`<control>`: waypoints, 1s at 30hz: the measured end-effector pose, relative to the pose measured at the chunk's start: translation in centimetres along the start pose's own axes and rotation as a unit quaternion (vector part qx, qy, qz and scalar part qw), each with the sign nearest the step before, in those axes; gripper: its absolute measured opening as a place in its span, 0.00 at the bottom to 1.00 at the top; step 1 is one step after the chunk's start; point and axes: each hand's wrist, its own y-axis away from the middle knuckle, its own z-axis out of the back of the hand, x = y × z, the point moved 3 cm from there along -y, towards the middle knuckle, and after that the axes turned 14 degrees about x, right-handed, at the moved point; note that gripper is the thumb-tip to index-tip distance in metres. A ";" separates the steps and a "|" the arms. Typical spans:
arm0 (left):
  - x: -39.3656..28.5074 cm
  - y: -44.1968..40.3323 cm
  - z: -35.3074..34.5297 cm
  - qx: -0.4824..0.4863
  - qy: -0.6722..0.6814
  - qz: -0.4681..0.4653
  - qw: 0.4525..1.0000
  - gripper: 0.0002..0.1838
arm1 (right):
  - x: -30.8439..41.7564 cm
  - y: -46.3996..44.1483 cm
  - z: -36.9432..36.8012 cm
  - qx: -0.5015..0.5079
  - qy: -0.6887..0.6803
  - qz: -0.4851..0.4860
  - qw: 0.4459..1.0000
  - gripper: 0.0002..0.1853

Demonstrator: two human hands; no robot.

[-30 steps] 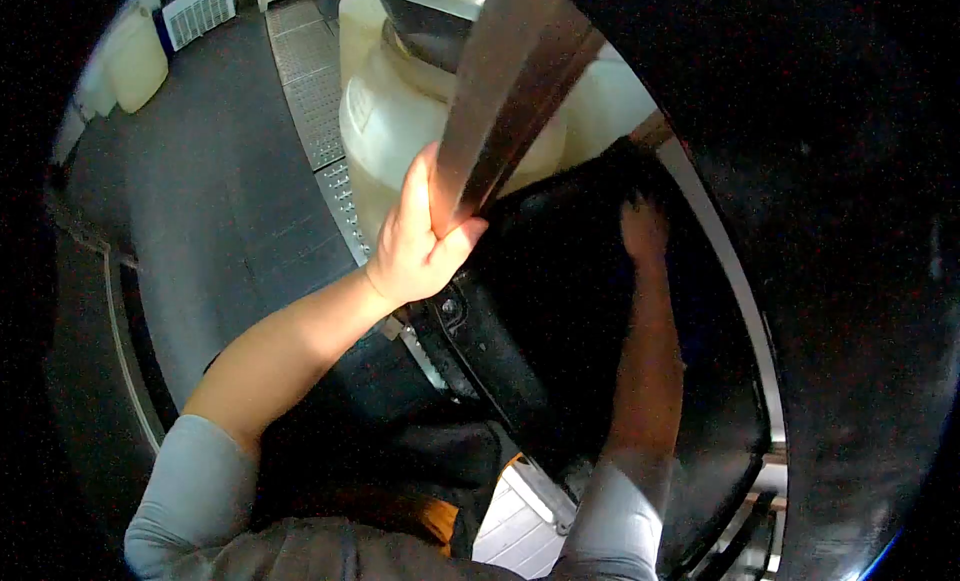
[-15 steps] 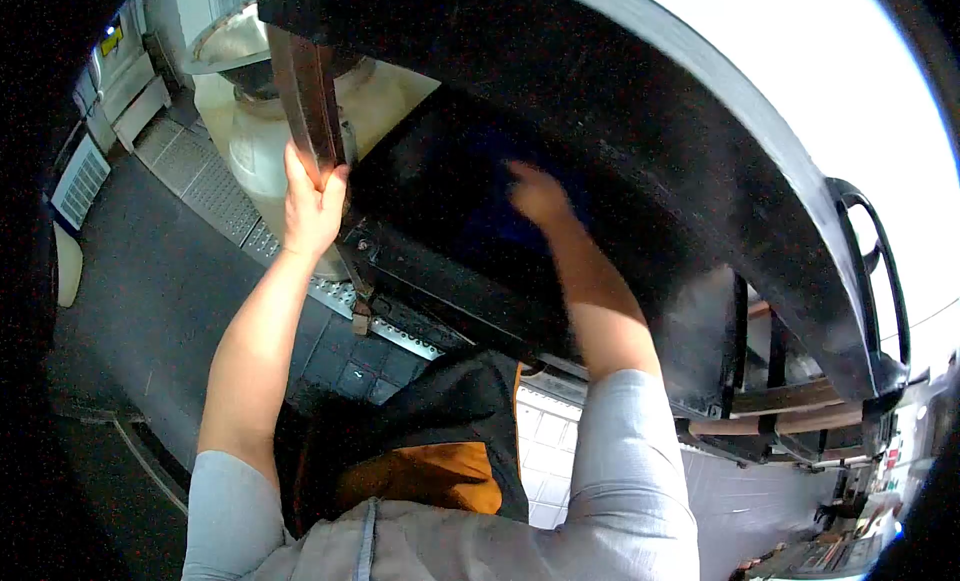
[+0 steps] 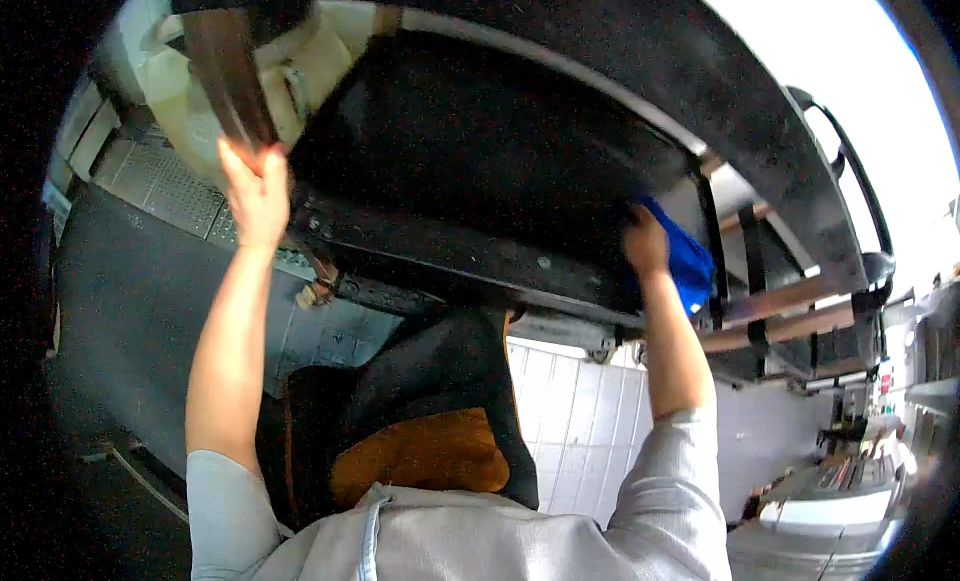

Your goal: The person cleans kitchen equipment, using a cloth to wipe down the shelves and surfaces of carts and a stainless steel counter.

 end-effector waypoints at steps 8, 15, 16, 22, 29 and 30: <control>1.9 -1.2 2.4 0.036 0.032 -0.010 0.999 0.40 | 40.1 3.4 -9.4 0.232 -0.084 0.317 0.916 0.25; 2.2 -7.8 1.7 0.050 0.012 -0.038 0.998 0.36 | 28.8 1.4 -5.3 0.153 0.029 0.298 0.942 0.23; 2.8 -8.0 1.7 0.051 0.009 -0.034 0.998 0.36 | 24.7 2.3 -3.2 0.169 0.023 0.285 0.943 0.22; 2.4 -7.1 2.6 0.029 0.119 -0.081 0.989 0.38 | 9.7 7.6 5.6 0.221 0.022 0.238 0.946 0.16; 3.0 -7.2 1.5 0.022 0.095 -0.079 0.992 0.31 | 32.1 1.7 -4.0 0.274 0.043 0.447 0.850 0.15; 3.1 -7.6 1.8 0.015 0.094 -0.081 0.992 0.31 | 34.5 0.7 -5.4 0.210 -0.032 0.489 0.846 0.13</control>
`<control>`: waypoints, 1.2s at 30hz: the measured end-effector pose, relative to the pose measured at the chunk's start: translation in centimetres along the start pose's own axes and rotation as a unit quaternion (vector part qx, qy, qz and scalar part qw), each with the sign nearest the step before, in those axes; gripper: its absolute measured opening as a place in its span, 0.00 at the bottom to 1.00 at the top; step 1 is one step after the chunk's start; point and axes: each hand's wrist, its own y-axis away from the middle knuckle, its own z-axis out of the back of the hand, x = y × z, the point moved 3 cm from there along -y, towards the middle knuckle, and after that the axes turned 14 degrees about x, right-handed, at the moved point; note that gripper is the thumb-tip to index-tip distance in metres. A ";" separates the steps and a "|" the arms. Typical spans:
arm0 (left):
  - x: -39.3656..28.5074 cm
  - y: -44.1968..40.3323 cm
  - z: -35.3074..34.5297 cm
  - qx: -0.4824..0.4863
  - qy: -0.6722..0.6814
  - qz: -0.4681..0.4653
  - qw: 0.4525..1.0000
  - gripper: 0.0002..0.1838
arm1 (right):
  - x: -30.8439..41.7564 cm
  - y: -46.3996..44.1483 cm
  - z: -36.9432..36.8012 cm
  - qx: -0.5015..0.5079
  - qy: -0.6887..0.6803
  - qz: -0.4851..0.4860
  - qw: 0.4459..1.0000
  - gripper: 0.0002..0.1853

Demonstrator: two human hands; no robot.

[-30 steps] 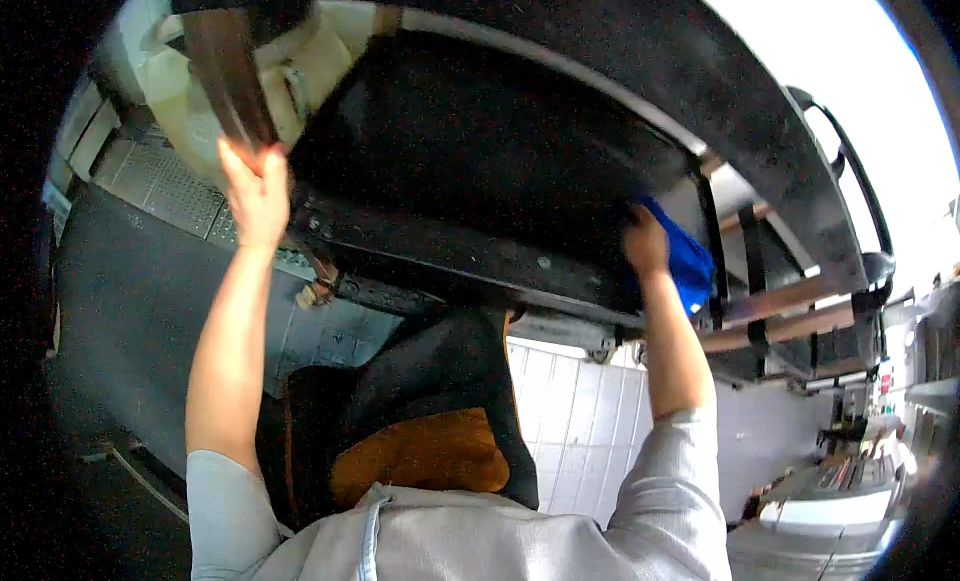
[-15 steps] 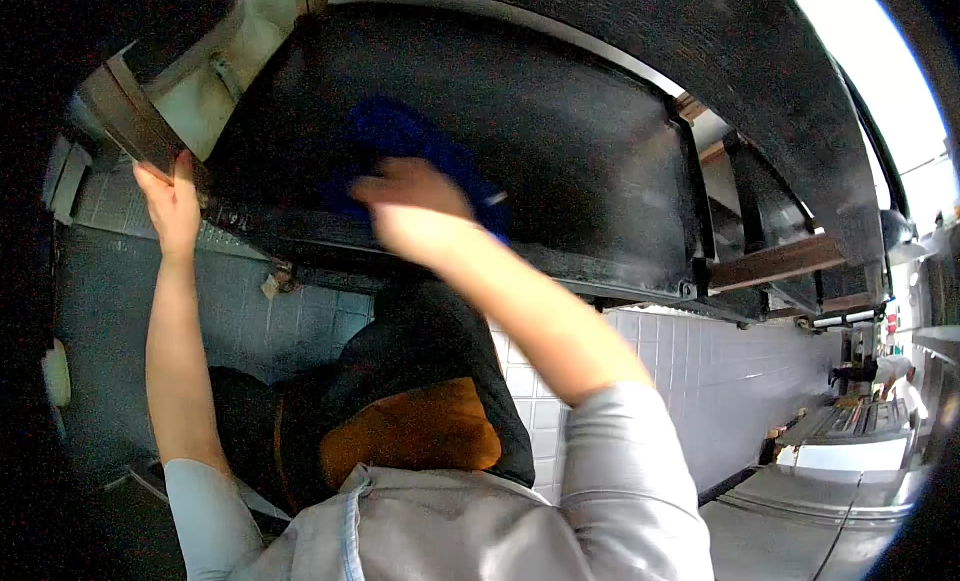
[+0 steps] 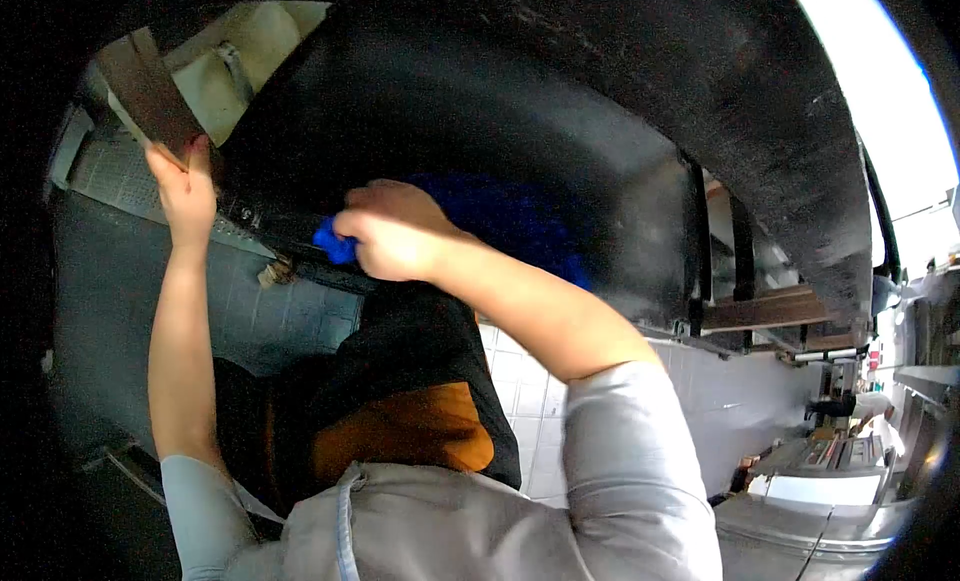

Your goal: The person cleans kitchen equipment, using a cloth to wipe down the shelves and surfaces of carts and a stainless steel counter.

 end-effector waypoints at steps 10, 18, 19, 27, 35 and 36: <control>-0.4 0.4 0.7 0.040 -0.023 0.011 0.999 0.33 | -5.2 21.1 4.5 0.234 0.134 -0.407 0.873 0.18; -2.1 -0.6 0.1 0.019 0.037 -0.007 0.999 0.32 | 0.6 -0.2 1.7 0.139 0.160 -0.138 0.967 0.12; -1.7 -1.0 0.5 0.008 0.035 -0.017 0.999 0.32 | 0.2 0.1 2.0 0.120 0.142 -0.127 0.974 0.14; -0.9 0.1 -0.2 0.065 0.090 -0.042 0.993 0.35 | -4.6 24.6 4.6 0.196 0.089 -0.320 0.923 0.15; -1.9 0.1 -0.4 0.060 0.041 0.001 0.997 0.34 | -3.4 7.5 1.9 0.104 0.058 -0.057 0.991 0.16; -1.9 0.2 -0.4 0.068 0.031 0.006 0.997 0.34 | -3.1 3.4 1.3 0.054 0.070 -0.032 0.996 0.15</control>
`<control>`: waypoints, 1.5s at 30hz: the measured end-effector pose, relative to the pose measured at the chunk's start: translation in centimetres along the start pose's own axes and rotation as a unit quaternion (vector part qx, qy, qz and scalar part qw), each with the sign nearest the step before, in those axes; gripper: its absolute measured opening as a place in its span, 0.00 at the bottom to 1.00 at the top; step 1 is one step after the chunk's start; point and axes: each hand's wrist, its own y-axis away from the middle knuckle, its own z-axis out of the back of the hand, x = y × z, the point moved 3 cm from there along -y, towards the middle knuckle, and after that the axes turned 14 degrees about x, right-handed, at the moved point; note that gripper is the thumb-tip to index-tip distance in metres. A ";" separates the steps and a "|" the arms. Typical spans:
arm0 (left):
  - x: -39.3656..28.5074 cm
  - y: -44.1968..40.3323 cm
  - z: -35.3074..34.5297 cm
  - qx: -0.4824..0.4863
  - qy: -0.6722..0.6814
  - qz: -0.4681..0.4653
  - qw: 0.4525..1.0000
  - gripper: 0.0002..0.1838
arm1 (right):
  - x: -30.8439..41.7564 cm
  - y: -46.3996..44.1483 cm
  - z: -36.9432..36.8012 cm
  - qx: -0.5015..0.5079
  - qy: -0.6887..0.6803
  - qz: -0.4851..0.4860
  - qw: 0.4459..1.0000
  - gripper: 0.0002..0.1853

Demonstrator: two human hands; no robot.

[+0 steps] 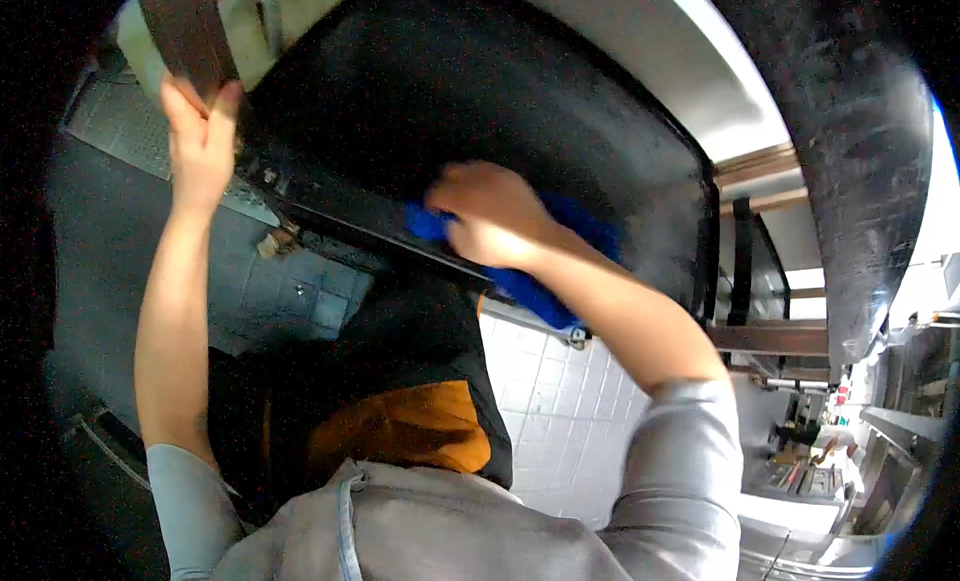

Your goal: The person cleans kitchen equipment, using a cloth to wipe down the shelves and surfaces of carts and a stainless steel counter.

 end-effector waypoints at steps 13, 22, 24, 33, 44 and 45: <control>2.9 1.4 0.9 0.007 0.008 0.023 1.000 0.40 | -11.5 0.2 2.3 0.078 -0.059 -0.546 0.832 0.22; 3.1 1.1 0.9 -0.037 -0.117 0.011 0.992 0.33 | -17.9 43.5 -5.7 0.049 0.309 -0.617 0.723 0.13; 3.4 0.8 0.9 -0.025 -0.077 -0.025 0.996 0.27 | -17.3 39.2 -5.1 -0.013 0.245 -0.606 0.757 0.15; 2.2 1.8 2.1 0.085 -0.054 0.136 0.986 0.44 | 4.0 -3.8 -1.2 -0.151 -0.101 -0.192 0.964 0.25; 1.3 8.7 16.0 0.193 0.395 0.224 0.870 0.31 | 21.6 -17.9 2.9 -0.276 -0.204 0.103 0.934 0.29; 0.2 8.3 15.9 0.164 0.321 0.280 0.890 0.27 | 21.8 -17.8 2.9 -0.278 -0.207 0.096 0.933 0.29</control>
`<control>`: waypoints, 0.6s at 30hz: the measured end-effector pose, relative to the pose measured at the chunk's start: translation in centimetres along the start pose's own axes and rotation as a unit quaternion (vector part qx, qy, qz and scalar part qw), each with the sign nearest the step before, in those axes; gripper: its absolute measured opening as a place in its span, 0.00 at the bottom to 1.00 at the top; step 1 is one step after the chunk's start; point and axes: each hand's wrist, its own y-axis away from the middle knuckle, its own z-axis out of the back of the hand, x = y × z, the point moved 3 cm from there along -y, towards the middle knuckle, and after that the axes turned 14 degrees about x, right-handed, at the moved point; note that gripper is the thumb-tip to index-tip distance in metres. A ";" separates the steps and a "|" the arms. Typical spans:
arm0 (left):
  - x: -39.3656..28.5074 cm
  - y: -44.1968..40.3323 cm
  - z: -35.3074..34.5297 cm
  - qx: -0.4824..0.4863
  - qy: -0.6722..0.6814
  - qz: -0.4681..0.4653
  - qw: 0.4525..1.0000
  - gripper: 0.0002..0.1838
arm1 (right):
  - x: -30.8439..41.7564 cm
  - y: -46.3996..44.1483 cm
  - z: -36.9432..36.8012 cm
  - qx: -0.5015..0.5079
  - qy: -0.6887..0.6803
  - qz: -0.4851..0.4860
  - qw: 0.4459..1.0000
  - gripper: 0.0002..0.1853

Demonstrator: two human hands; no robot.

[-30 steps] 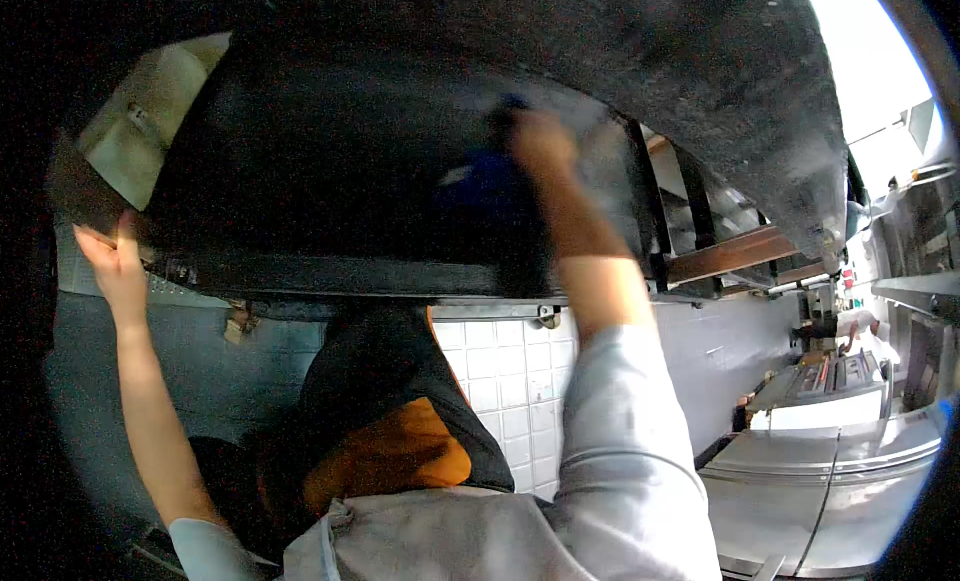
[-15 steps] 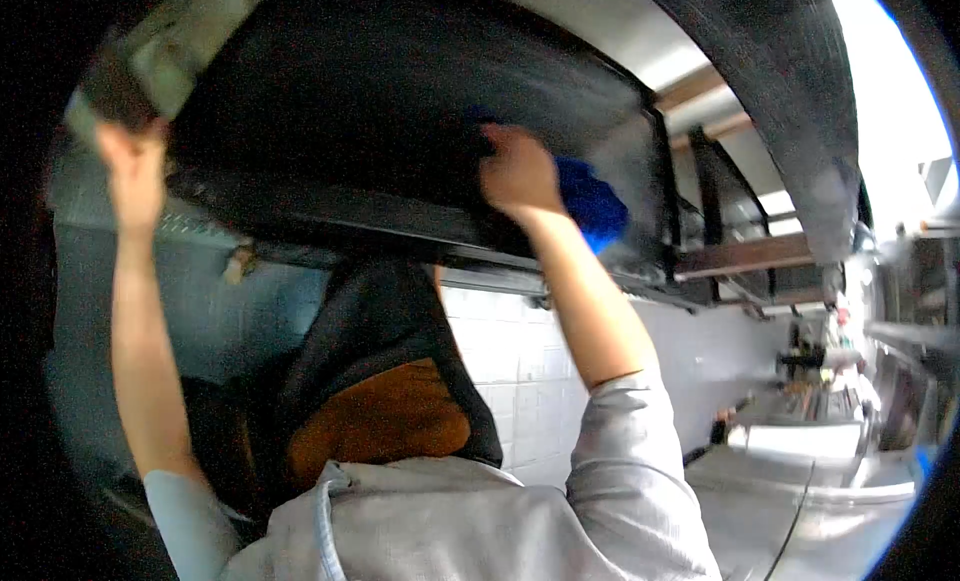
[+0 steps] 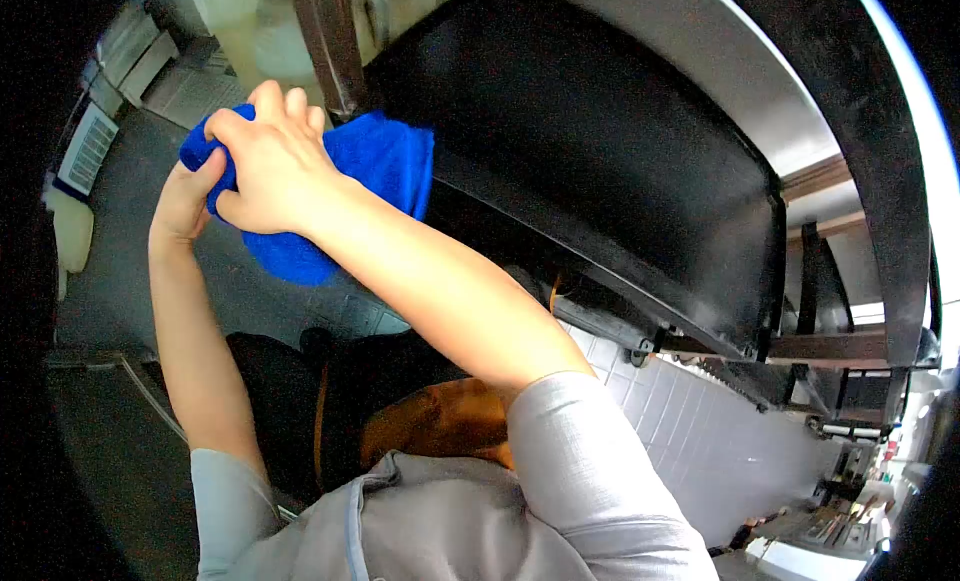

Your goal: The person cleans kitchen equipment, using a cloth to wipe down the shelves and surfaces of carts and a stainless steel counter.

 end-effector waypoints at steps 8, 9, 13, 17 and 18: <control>-2.3 1.0 2.8 -0.001 -0.223 -0.056 0.973 0.21 | -1.9 4.5 -2.2 -0.050 -0.004 -0.019 0.999 0.29; -1.9 1.1 4.2 -0.013 -0.227 -0.084 0.970 0.22 | -2.3 5.7 -1.7 -0.041 -0.047 -0.017 0.998 0.32; -1.8 2.5 10.6 -0.101 -0.078 -0.151 0.980 0.20 | -11.1 15.4 -1.2 0.043 0.000 -0.133 0.990 0.24; -2.3 3.6 10.4 -0.273 -0.201 -0.147 0.929 0.19 | -22.5 32.8 0.4 0.081 0.197 -0.448 0.868 0.26; -1.9 3.2 10.2 -0.322 -0.087 -0.161 0.929 0.19 | -26.5 38.6 1.3 0.093 0.203 -0.499 0.837 0.28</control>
